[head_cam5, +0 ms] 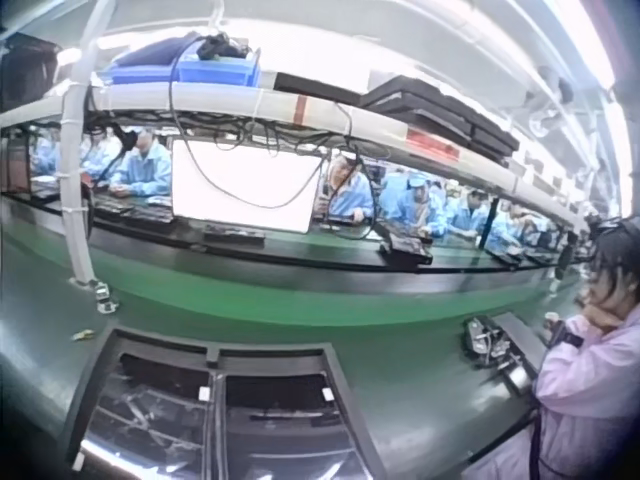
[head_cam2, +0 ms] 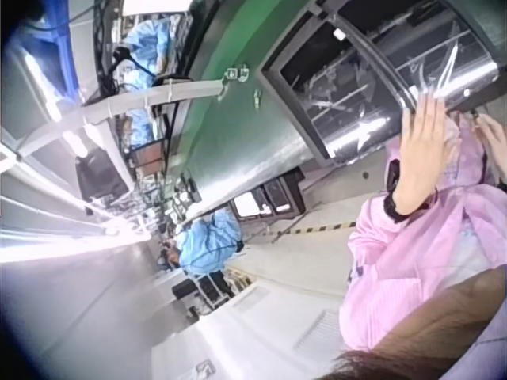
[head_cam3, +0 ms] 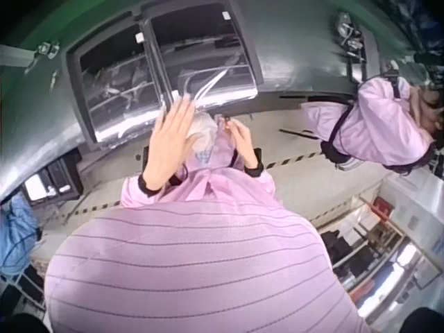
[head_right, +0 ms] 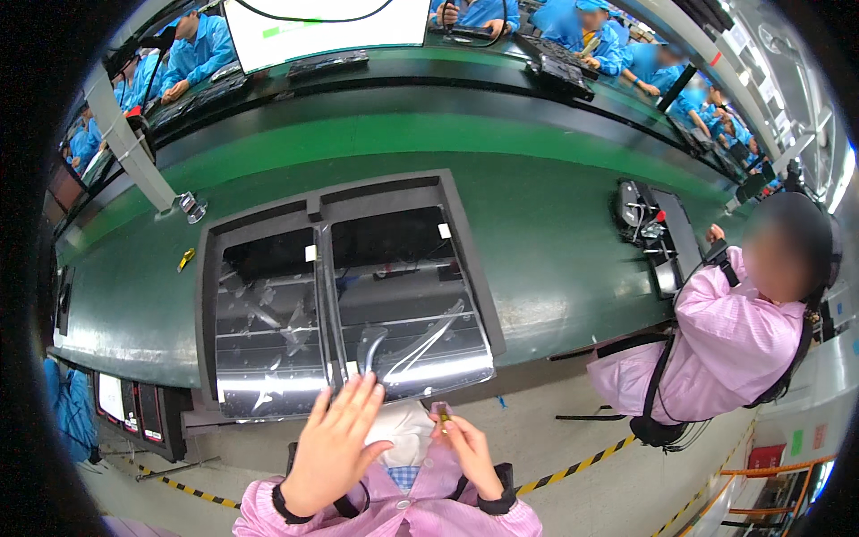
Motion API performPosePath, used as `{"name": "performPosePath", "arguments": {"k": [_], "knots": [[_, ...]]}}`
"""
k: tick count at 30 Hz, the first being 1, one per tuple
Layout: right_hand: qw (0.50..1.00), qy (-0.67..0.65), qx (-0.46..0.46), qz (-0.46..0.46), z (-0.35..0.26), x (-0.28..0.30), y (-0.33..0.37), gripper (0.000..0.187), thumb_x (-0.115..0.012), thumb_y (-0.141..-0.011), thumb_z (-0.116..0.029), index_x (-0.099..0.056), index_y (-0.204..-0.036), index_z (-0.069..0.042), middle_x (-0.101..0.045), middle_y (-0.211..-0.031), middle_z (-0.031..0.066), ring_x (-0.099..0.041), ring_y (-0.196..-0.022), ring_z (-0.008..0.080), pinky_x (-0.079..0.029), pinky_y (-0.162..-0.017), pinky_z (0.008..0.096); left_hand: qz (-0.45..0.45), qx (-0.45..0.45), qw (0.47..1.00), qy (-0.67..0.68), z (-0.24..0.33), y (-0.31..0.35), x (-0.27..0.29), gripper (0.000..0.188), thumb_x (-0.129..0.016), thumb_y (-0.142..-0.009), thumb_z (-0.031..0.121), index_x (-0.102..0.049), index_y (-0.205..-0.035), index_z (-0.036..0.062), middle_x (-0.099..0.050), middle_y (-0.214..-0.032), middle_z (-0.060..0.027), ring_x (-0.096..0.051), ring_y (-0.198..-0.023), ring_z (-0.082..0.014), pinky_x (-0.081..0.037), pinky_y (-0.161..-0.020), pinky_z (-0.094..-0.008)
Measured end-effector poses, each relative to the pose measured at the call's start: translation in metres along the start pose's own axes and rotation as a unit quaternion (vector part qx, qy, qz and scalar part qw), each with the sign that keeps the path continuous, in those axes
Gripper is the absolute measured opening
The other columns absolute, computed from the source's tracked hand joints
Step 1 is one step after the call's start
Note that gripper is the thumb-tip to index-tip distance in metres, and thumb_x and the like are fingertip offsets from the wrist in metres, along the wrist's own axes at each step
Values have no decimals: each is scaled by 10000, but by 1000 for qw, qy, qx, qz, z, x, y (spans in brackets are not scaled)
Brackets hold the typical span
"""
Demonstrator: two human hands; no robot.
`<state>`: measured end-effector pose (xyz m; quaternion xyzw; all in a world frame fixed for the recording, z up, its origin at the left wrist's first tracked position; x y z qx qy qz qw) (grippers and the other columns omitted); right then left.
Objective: Testing functionality or software on multiple tablet devices at an assembly line station.
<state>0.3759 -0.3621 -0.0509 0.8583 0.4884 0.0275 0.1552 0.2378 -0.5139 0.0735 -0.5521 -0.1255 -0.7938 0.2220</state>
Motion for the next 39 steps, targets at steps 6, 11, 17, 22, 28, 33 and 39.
{"name": "performPosePath", "arguments": {"k": [6, 11, 17, 22, 28, 33, 39], "knots": [[978, -61, -12, -198, 0, -79, -16, 353, -415, -995, -87, -371, -1342, -39, -583, -875, 39, -544, -756, 94, -451, -690, 220, 8, 135, 991, -16, -45, 42, 34, 712, -645, -832, 284, -342, -1413, 4, -346, -1469, -178, -310, -1373, -329, -252, -1093, -506], [969, -47, -3, -241, -9, -125, -22, 225, -428, -991, -88, -525, -1168, 14, -593, -885, 36, -555, -783, 92, -456, -700, 226, 13, 154, 987, -34, -60, 56, 28, 734, -657, -822, 275, -328, -1421, 7, -333, -1479, -165, -302, -1378, -325, -251, -1096, -503], [961, -98, 29, -258, -25, -141, -23, 314, -422, -999, -179, -579, -1173, 31, -622, -935, 44, -562, -816, 94, -443, -740, 230, 29, 156, 987, -32, -62, 58, 21, 730, -661, -815, 249, -332, -1421, 10, -337, -1478, -161, -300, -1380, -317, -249, -1098, -499], [959, -140, 11, -245, -34, -149, -23, 345, -398, -1015, -221, -626, -1091, 27, -626, -879, 40, -559, -788, 89, -427, -724, 227, 43, 150, 987, -34, -62, 59, 21, 728, -670, -798, 227, -346, -1413, 9, -343, -1475, -159, -311, -1375, -312, -255, -1095, -494], [977, -71, 0, -199, -27, -152, -17, 368, -376, -1028, -221, -642, -944, 19, -590, -767, 16, -520, -698, 72, -420, -649, 219, 47, 158, 984, -61, -60, 57, 20, 707, -669, -796, 238, -374, -1398, 14, -368, -1461, -145, -341, -1358, -295, -277, -1082, -485], [979, -67, 2, -193, -23, -142, 13, 343, -396, -1024, -206, -624, -911, 24, -573, -759, 8, -497, -688, 60, -418, -639, 214, 44, 158, 984, -65, -59, 55, 23, 713, -687, -785, 247, -388, -1386, 6, -375, -1455, -160, -344, -1355, -303, -280, -1085, -475], [967, 82, 218, -104, -62, -71, 12, 287, -426, -970, -101, -666, -903, 43, -643, -784, 84, -593, -711, 143, -461, -642, 253, 45, 115, 992, -24, -58, 44, 41, 692, -691, -785, 269, -412, -1358, -1, -372, -1444, -173, -338, -1349, -330, -278, -1089, -474]]}}
Point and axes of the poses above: each hand's wrist, its own y-axis away from the middle knuckle, its own x-axis out of the back of the hand, z = x × y, the point moved 3 cm from there along -y, towards the middle knuckle
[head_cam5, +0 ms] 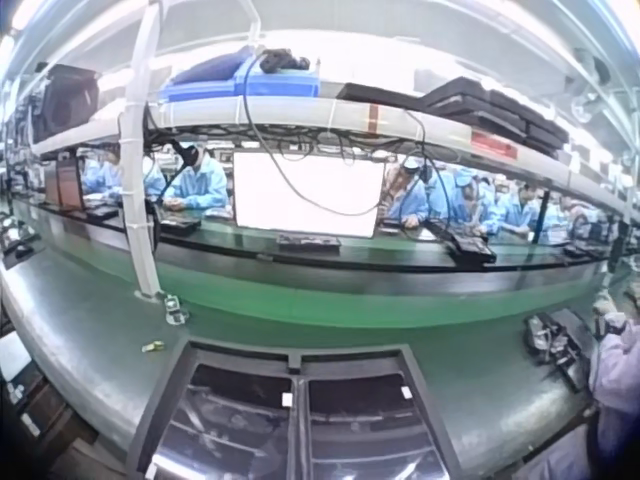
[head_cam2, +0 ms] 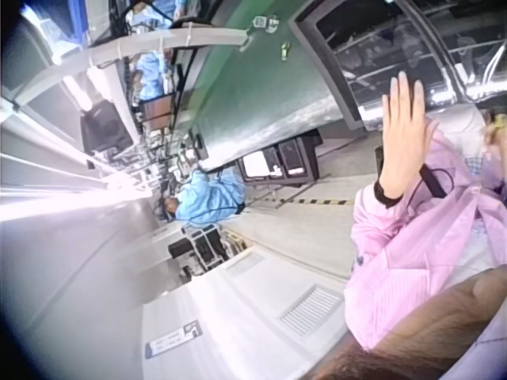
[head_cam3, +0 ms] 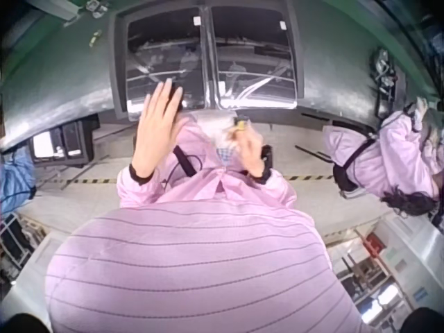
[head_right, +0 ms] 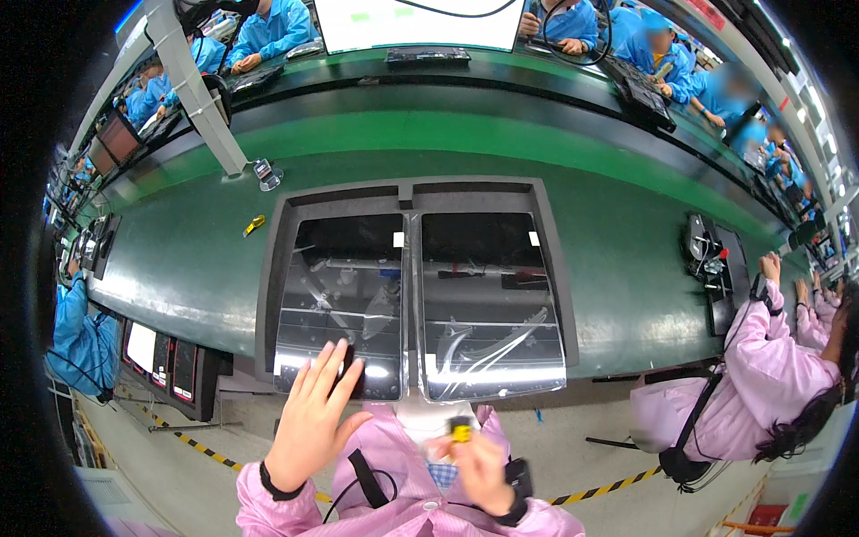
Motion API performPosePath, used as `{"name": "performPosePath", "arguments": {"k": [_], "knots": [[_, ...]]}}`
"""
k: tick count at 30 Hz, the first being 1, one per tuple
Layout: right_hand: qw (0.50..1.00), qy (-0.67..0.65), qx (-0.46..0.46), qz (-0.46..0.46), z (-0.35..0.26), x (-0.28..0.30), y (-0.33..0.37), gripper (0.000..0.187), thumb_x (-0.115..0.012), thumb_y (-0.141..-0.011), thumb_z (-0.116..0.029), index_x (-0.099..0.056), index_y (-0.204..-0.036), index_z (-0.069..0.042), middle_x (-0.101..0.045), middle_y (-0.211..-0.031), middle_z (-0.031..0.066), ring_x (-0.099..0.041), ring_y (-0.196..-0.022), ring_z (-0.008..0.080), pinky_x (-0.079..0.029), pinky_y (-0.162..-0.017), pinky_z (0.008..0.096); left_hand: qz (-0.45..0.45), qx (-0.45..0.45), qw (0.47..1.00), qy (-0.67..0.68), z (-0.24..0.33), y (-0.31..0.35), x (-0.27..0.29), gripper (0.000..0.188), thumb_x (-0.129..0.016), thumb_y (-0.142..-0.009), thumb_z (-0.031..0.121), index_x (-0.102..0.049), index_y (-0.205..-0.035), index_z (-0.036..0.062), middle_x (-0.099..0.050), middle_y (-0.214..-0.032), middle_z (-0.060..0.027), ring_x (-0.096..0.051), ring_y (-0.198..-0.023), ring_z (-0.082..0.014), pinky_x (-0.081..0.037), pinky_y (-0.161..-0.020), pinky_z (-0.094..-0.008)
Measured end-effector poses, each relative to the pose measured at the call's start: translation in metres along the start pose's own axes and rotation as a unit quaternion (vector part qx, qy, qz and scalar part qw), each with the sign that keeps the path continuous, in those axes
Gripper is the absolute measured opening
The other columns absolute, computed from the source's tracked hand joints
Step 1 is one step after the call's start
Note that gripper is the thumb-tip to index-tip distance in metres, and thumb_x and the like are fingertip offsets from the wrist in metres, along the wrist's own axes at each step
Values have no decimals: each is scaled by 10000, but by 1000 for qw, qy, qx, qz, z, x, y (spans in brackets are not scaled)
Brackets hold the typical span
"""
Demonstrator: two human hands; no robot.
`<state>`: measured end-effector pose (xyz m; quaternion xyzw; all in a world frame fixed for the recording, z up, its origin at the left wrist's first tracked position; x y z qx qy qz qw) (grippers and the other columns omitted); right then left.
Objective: Testing functionality or software on multiple tablet devices at an assembly line station.
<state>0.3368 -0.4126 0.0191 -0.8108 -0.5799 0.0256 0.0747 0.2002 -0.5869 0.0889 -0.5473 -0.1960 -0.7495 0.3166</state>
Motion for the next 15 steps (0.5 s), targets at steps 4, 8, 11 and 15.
{"name": "performPosePath", "arguments": {"k": [4, 8, 11, 15], "knots": [[975, 159, 64, 141, -13, 64, -47, 249, -431, -948, -79, -648, -945, 43, -634, -772, 96, -595, -700, 169, -463, -646, 289, -21, -96, 995, 26, 7, -22, -2, 655, -641, -838, 278, -385, -1371, -4, -333, -1461, -187, -300, -1366, -336, -264, -1095, -485], [946, 300, 82, 94, -15, 97, -106, 250, -406, -965, -66, -624, -955, 56, -635, -840, 112, -624, -814, 198, -467, -736, 293, -70, -109, 992, 0, 10, -40, -26, 623, -567, -897, 309, -352, -1387, -10, -306, -1472, -197, -273, -1377, -354, -263, -1092, -496], [932, 333, 134, 47, -13, 98, -119, 244, -407, -957, -53, -618, -918, 63, -650, -878, 131, -644, -908, 238, -476, -764, 320, -20, -102, 994, 23, 10, -37, -33, 647, -575, -888, 334, -349, -1396, 3, -307, -1477, -184, -273, -1377, -355, -275, -1084, -499], [951, 285, 112, 53, -9, 100, -115, 247, -404, -955, -51, -609, -895, 72, -652, -907, 147, -646, -952, 262, -479, -774, 331, -12, -78, 997, 6, 10, -31, -38, 664, -580, -878, 355, -349, -1408, 28, -307, -1482, -168, -272, -1379, -352, -278, -1079, -508]]}}
Point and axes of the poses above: each hand's wrist, its own y-axis away from the middle knuckle, its own x-axis out of the back of the hand, z = x × y, the point moved 3 cm from there along -y, towards the middle knuckle
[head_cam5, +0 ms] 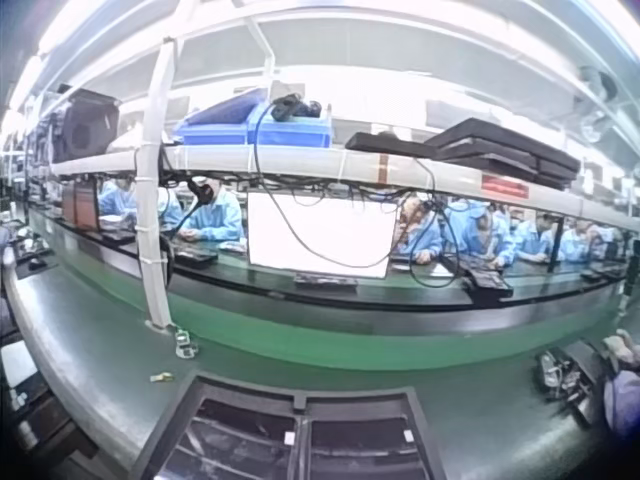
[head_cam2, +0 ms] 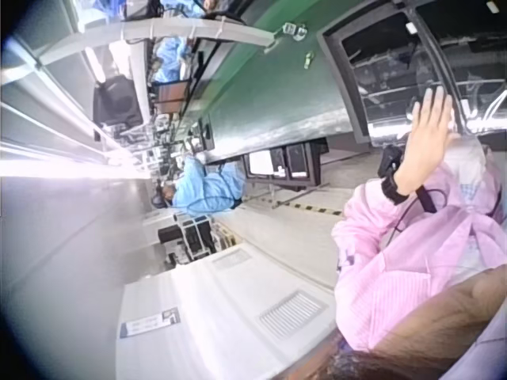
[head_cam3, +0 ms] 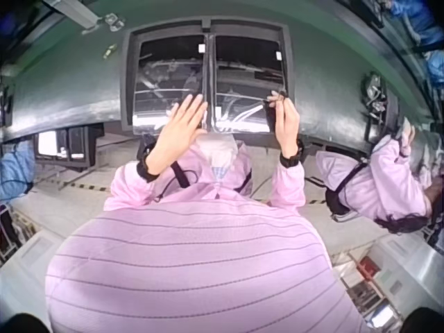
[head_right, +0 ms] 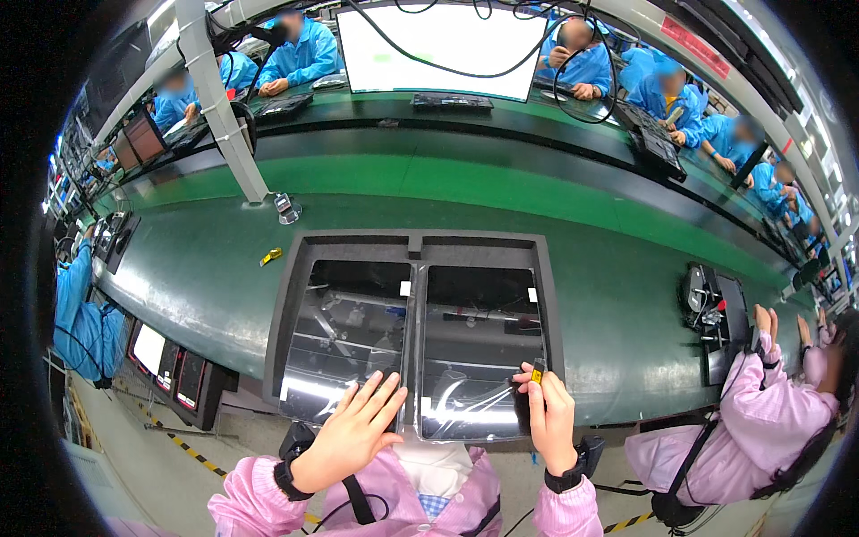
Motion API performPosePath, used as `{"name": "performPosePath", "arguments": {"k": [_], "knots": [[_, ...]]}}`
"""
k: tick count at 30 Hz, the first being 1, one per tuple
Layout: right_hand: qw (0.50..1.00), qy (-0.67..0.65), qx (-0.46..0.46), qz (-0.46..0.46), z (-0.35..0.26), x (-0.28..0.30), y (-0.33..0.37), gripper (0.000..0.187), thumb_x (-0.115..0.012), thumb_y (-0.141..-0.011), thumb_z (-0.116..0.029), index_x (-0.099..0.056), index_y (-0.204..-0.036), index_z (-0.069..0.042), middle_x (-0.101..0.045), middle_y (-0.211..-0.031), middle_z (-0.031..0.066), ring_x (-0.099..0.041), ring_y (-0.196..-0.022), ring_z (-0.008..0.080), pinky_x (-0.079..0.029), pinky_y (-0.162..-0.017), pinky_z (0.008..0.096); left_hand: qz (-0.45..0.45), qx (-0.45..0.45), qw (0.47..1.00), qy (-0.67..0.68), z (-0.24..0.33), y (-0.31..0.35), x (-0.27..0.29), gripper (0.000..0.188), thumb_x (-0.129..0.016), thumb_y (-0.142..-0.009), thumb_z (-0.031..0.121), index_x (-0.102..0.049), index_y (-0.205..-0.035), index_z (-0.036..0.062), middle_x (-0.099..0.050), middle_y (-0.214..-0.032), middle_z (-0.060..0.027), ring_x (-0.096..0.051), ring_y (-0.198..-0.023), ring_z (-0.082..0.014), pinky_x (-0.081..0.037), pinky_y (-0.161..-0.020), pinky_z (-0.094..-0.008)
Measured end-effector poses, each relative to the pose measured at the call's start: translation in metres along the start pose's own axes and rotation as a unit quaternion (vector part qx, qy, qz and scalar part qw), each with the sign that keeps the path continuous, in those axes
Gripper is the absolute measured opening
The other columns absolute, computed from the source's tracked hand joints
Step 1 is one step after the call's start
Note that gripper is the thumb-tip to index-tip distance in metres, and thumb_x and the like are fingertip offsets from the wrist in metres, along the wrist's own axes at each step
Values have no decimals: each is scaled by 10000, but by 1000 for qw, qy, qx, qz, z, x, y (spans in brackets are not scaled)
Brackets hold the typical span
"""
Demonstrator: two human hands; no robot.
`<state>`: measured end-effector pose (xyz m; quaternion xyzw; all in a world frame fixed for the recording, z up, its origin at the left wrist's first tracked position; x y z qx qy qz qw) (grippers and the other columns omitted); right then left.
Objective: Testing functionality or software on multiple tablet devices at an assembly line station.
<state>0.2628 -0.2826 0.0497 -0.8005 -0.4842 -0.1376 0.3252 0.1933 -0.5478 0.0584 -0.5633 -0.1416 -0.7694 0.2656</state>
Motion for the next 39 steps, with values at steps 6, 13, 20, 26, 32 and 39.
{"name": "performPosePath", "arguments": {"k": [6, 13, 20, 26, 32, 39], "knots": [[999, -29, -14, 13, 0, 2, 3, 247, -403, -957, -58, -608, -915, 72, -647, -903, 145, -642, -948, 257, -475, -775, 323, 20, 47, 995, -88, -3, -12, -5, 654, -554, -880, 406, -376, -1401, 54, -331, -1478, -137, -301, -1367, -323, -275, -1078, -523], [997, -44, -16, 57, 11, 13, 8, 241, -382, -976, -83, -591, -1001, 35, -633, -890, 100, -560, -761, 153, -450, -754, 285, 6, 34, 996, -80, -6, -12, 16, 617, -555, -901, 330, -359, -1404, 32, -324, -1471, -181, -288, -1370, -355, -230, -1093, -539], [982, -95, -97, 134, 36, 20, 16, 248, -378, -1002, -135, -546, -912, 23, -652, -1015, 156, -559, -786, 136, -449, -764, 286, 39, -54, 998, 10, 55, -18, -16, 695, -637, -841, 328, -363, -1396, 12, -359, -1457, -172, -335, -1360, -301, -268, -1085, -504], [973, -162, -95, 138, 39, 8, 19, 274, -357, -1024, -183, -539, -924, -4, -570, -855, 72, -572, -1129, 256, -400, -905, 311, 95, -7, 995, -8, 61, -36, -38, 599, -595, -869, 279, -400, -1386, 48, -398, -1448, -107, -375, -1335, -252, -283, -1073, -488], [963, -184, -101, 167, 44, 7, 21, 274, -348, -1020, -165, -542, -919, 0, -580, -849, 71, -590, -1093, 244, -418, -887, 323, 101, 33, 994, -37, 57, -51, -41, 588, -587, -871, 276, -402, -1393, 77, -409, -1445, -78, -382, -1332, -242, -267, -1083, -494], [962, -173, -97, 186, 46, 3, 24, 276, -345, -1018, -171, -537, -912, -4, -579, -841, 76, -577, -1120, 267, -404, -919, 355, 114, 63, 989, -71, 48, -76, -42, 559, -577, -886, 277, -415, -1384, 82, -422, -1429, -103, -393, -1323, -265, -253, -1092, -498]]}}
Point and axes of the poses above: each hand's wrist, its own y-axis away from the middle knuckle, its own x-axis out of the back of the hand, z = x × y, the point moved 3 cm from there along -y, towards the middle knuckle
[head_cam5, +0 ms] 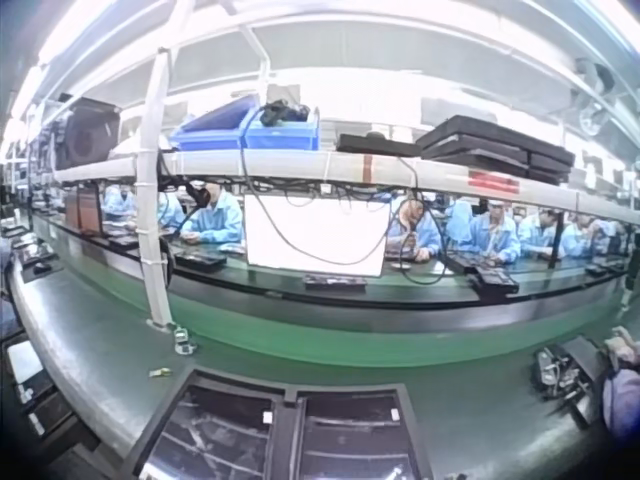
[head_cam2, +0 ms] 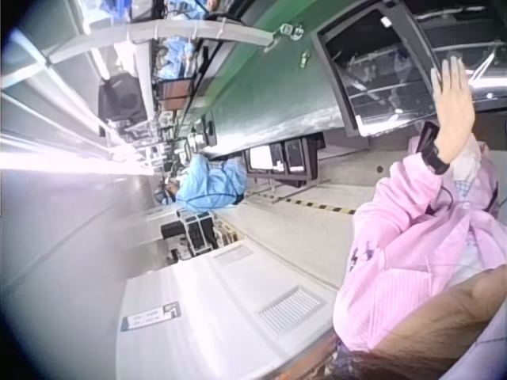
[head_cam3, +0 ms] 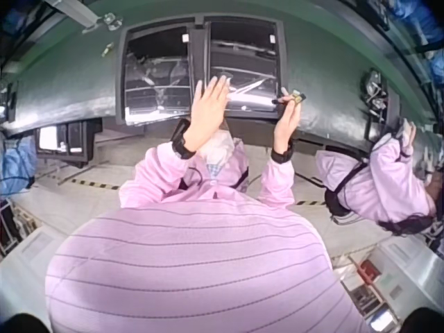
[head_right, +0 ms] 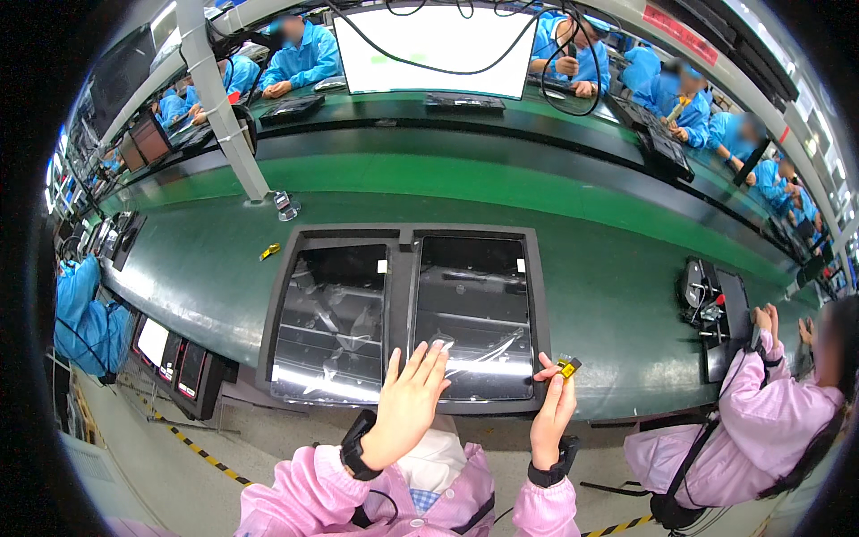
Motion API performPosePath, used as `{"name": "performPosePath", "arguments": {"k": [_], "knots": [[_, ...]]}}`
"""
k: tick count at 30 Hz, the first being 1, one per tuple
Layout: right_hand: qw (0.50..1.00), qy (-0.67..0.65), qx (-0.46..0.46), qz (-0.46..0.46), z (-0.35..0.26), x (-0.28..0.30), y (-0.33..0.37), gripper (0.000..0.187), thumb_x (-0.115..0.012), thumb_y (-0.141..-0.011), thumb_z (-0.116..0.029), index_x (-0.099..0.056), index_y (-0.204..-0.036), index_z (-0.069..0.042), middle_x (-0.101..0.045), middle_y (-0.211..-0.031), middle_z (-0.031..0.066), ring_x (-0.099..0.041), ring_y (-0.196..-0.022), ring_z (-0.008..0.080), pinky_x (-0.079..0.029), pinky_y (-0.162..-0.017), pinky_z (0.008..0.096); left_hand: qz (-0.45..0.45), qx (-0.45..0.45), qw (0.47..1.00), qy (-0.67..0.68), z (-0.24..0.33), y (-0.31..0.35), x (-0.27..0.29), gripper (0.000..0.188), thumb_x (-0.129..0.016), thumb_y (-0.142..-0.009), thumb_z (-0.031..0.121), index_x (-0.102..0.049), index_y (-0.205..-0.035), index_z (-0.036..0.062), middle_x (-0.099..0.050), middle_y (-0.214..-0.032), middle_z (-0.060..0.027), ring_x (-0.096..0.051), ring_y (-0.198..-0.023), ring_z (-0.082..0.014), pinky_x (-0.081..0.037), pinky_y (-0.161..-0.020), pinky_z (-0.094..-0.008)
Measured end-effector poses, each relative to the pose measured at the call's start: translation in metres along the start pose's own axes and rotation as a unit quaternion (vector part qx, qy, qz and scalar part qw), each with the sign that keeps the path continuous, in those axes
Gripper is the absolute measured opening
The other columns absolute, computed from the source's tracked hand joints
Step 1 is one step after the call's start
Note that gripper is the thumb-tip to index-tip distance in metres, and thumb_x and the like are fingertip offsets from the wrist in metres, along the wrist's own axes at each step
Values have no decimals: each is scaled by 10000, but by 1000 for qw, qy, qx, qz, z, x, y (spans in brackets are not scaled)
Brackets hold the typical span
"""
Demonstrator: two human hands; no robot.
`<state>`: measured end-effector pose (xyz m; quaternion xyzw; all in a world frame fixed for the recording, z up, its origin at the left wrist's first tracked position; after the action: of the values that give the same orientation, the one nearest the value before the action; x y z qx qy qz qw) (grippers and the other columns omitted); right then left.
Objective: Testing functionality or software on multiple tablet devices at an assembly line station.
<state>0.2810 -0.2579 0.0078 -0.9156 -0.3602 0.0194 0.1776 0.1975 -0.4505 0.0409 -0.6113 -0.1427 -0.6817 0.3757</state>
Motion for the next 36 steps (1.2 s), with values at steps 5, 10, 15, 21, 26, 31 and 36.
{"name": "performPosePath", "arguments": {"k": [5, 10, 15, 21, 26, 31, 36], "knots": [[999, 19, 25, -3, 1, -2, 1, 269, -333, -1008, -142, -532, -900, 4, -585, -852, 88, -574, -1135, 283, -406, -925, 365, 31, -19, 995, 93, -8, 17, 33, 576, -627, -863, 296, -436, -1357, 71, -404, -1429, -156, -383, -1327, -299, -241, -1092, -522], [998, 43, 40, 6, 6, -4, 3, 264, -332, -998, -120, -533, -885, 9, -599, -881, 107, -580, -1115, 275, -415, -911, 362, -71, 22, 994, 78, -71, 60, 68, 677, -670, -821, 296, -395, -1393, 61, -310, -1484, -164, -280, -1380, -348, -203, -1104, -549], [997, 58, 45, 17, 10, -5, 5, 258, -338, -990, -121, -530, -878, 10, -631, -1008, 162, -590, -1069, 257, -442, -854, 342, -48, 50, 994, 88, -106, 71, 72, 639, -748, -709, 309, -548, -1292, 140, -402, -1442, -131, -337, -1357, -322, -170, -1115, -549], [997, 65, 37, 16, 12, -6, 7, 252, -332, -1006, -135, -508, -879, -8, -602, -959, 130, -571, -1104, 263, -430, -870, 344, 2, 54, 989, 136, -123, 62, 74, 524, -795, -605, 364, -703, -1098, 213, -475, -1400, -86, -369, -1343, -297, -105, -1122, -575], [992, 107, 67, -11, 13, -7, 9, 253, -322, -1017, -139, -498, -880, -20, -580, -904, 101, -562, -1130, 273, -429, -874, 345, 2, 53, 995, 85, -143, 46, 71, 544, -784, -621, 342, -679, -1147, 252, -425, -1439, -87, -330, -1365, -305, -96, -1116, -595], [994, 89, 64, -13, 12, -8, 9, 259, -324, -1018, -146, -501, -876, -22, -585, -911, 105, -566, -1120, 272, -425, -885, 352, -38, 24, 994, 95, -154, 41, 73, 584, -734, -709, 362, -601, -1254, 200, -385, -1461, -108, -294, -1378, -333, -108, -1103, -612], [993, 100, 57, -8, 12, -7, 10, 258, -323, -1016, -142, -499, -872, -21, -575, -895, 100, -566, -1120, 275, -416, -906, 365, 50, 168, 984, 16, -162, 55, 70, 1005, -767, -589, 592, -410, -1400, 117, -219, -1511, -222, -188, -1379, -473, -143, -1085, -629]]}}
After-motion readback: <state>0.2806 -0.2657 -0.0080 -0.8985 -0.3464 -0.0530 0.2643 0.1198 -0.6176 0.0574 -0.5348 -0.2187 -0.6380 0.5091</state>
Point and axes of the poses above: each hand's wrist, its own y-axis away from the middle knuckle, its own x-axis out of the back of the hand, z = x × y, the point moved 3 cm from there along -y, towards the middle knuckle
